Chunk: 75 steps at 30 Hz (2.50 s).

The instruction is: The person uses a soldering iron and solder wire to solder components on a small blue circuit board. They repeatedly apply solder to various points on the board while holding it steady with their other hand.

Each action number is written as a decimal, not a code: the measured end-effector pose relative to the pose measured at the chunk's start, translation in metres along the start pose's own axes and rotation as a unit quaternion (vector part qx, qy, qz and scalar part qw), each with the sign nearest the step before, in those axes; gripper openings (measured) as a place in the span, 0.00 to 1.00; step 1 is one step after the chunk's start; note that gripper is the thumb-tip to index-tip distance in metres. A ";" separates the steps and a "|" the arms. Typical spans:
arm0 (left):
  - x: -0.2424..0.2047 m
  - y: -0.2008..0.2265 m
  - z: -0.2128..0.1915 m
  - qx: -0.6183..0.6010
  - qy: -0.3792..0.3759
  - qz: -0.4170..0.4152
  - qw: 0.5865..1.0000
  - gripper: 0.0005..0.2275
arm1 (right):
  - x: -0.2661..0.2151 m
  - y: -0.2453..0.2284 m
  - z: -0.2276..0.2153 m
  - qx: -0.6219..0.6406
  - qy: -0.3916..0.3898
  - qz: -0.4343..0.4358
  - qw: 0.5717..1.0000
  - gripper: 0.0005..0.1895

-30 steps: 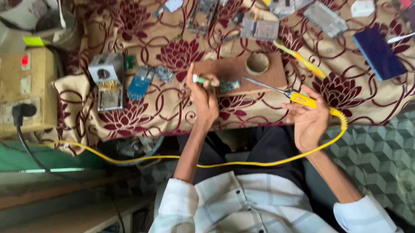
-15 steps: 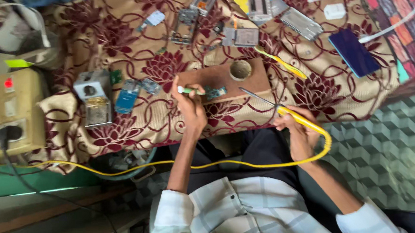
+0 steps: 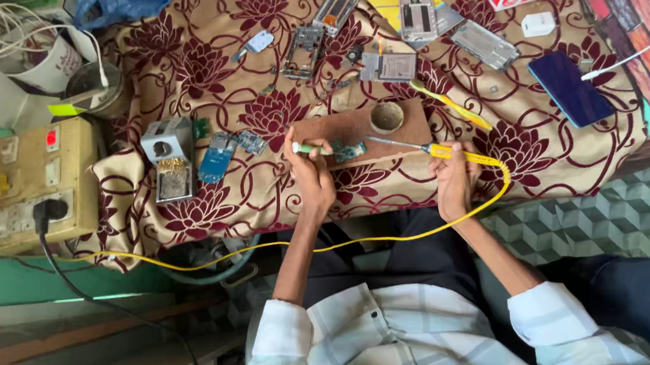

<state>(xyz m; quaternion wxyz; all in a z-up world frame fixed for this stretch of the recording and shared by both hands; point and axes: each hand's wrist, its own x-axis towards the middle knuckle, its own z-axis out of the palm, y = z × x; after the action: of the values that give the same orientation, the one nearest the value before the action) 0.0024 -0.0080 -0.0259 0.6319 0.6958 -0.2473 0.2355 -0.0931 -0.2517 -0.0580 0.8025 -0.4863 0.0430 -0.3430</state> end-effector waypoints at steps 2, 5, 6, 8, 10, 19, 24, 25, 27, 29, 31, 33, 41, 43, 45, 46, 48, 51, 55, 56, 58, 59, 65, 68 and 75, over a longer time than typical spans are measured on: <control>0.010 0.000 0.001 0.024 0.004 0.034 0.999 0.25 | 0.013 0.003 -0.004 -0.001 -0.017 -0.019 1.000 0.12; 0.009 -0.001 0.002 -0.001 -0.003 0.023 1.000 0.25 | 0.017 0.007 -0.012 0.041 0.019 0.015 0.999 0.12; 0.012 -0.001 0.003 0.025 0.000 0.046 0.999 0.25 | 0.020 0.007 -0.011 0.034 0.021 0.012 0.999 0.11; 0.008 -0.001 0.002 0.081 0.010 0.086 0.993 0.25 | 0.016 0.008 -0.010 0.018 0.023 0.011 1.000 0.11; -0.003 -0.001 -0.002 0.049 -0.003 0.033 0.998 0.24 | 0.002 0.006 -0.012 -0.021 -0.009 0.002 1.000 0.13; 0.000 -0.017 0.000 -0.015 -0.021 0.023 0.999 0.25 | 0.010 0.002 -0.008 -0.041 -0.026 -0.002 0.999 0.13; 0.006 -0.014 0.000 -0.045 -0.031 -0.023 0.998 0.25 | 0.014 0.000 -0.005 -0.035 -0.015 0.001 0.999 0.11; 0.005 -0.012 -0.001 -0.035 -0.028 -0.011 0.999 0.25 | 0.012 -0.002 -0.006 -0.035 -0.019 0.001 0.999 0.11; 0.003 -0.008 -0.003 -0.019 -0.023 0.018 0.999 0.26 | 0.008 -0.004 -0.006 -0.040 -0.024 -0.001 0.999 0.11; 0.003 -0.006 -0.003 -0.008 -0.019 0.055 0.998 0.28 | 0.007 -0.006 -0.005 -0.051 -0.028 -0.005 0.998 0.10; 0.002 -0.005 -0.003 -0.019 -0.029 -0.015 0.999 0.26 | 0.007 -0.011 -0.004 -0.072 -0.045 -0.020 0.996 0.11; 0.005 -0.006 -0.002 -0.010 -0.025 -0.041 0.999 0.25 | 0.012 -0.018 0.003 -0.123 -0.039 -0.020 0.991 0.11; 0.004 -0.010 0.000 0.002 -0.012 -0.002 1.000 0.25 | 0.018 -0.069 0.045 -0.423 -0.098 -0.086 0.897 0.09; 0.007 -0.011 0.002 -0.028 -0.026 -0.041 0.998 0.32 | 0.021 -0.081 0.060 -0.452 -0.146 -0.123 0.872 0.10; 0.003 -0.012 0.003 -0.043 -0.028 -0.055 0.997 0.36 | 0.021 -0.091 0.071 -0.465 -0.195 -0.146 0.851 0.10; 0.002 -0.013 0.007 -0.045 -0.024 -0.048 0.998 0.36 | 0.024 -0.095 0.076 -0.464 -0.220 -0.154 0.844 0.10; -0.002 -0.012 -0.002 -0.030 -0.025 -0.039 0.998 0.34 | 0.023 -0.096 0.094 -0.458 -0.261 -0.164 0.834 0.10; 0.011 -0.008 0.000 -0.018 -0.034 -0.013 0.999 0.30 | 0.040 -0.109 0.113 -0.481 -0.289 -0.196 0.804 0.15; 0.008 0.001 -0.001 -0.018 -0.035 -0.001 0.999 0.36 | 0.050 -0.109 0.120 -0.533 -0.289 -0.192 0.772 0.20; 0.010 0.002 -0.001 -0.017 -0.040 -0.004 0.999 0.38 | 0.053 -0.107 0.121 -0.536 -0.283 -0.181 0.775 0.20; 0.008 0.003 0.000 -0.031 -0.034 -0.012 0.999 0.35 | 0.059 -0.100 0.119 -0.554 -0.268 -0.217 0.758 0.18; 0.009 0.001 0.001 -0.038 -0.031 -0.015 0.999 0.33 | 0.062 -0.096 0.119 -0.562 -0.260 -0.236 0.749 0.18; 0.006 -0.010 0.004 -0.050 -0.055 -0.062 0.995 0.35 | 0.071 -0.075 0.108 -0.581 -0.261 -0.290 0.714 0.14; 0.005 -0.010 0.007 -0.085 -0.030 -0.018 0.996 0.39 | 0.072 -0.073 0.106 -0.677 -0.246 -0.455 0.524 0.11; 0.011 -0.003 0.006 -0.027 -0.023 0.005 0.999 0.36 | 0.062 -0.075 0.116 -0.606 -0.296 -0.318 0.667 0.10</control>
<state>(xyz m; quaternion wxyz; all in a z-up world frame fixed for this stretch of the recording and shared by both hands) 0.0125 -0.0139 -0.0221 0.6434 0.6826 -0.2714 0.2153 -0.0370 -0.2231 0.0803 0.1440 -0.9256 -0.1555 -0.3134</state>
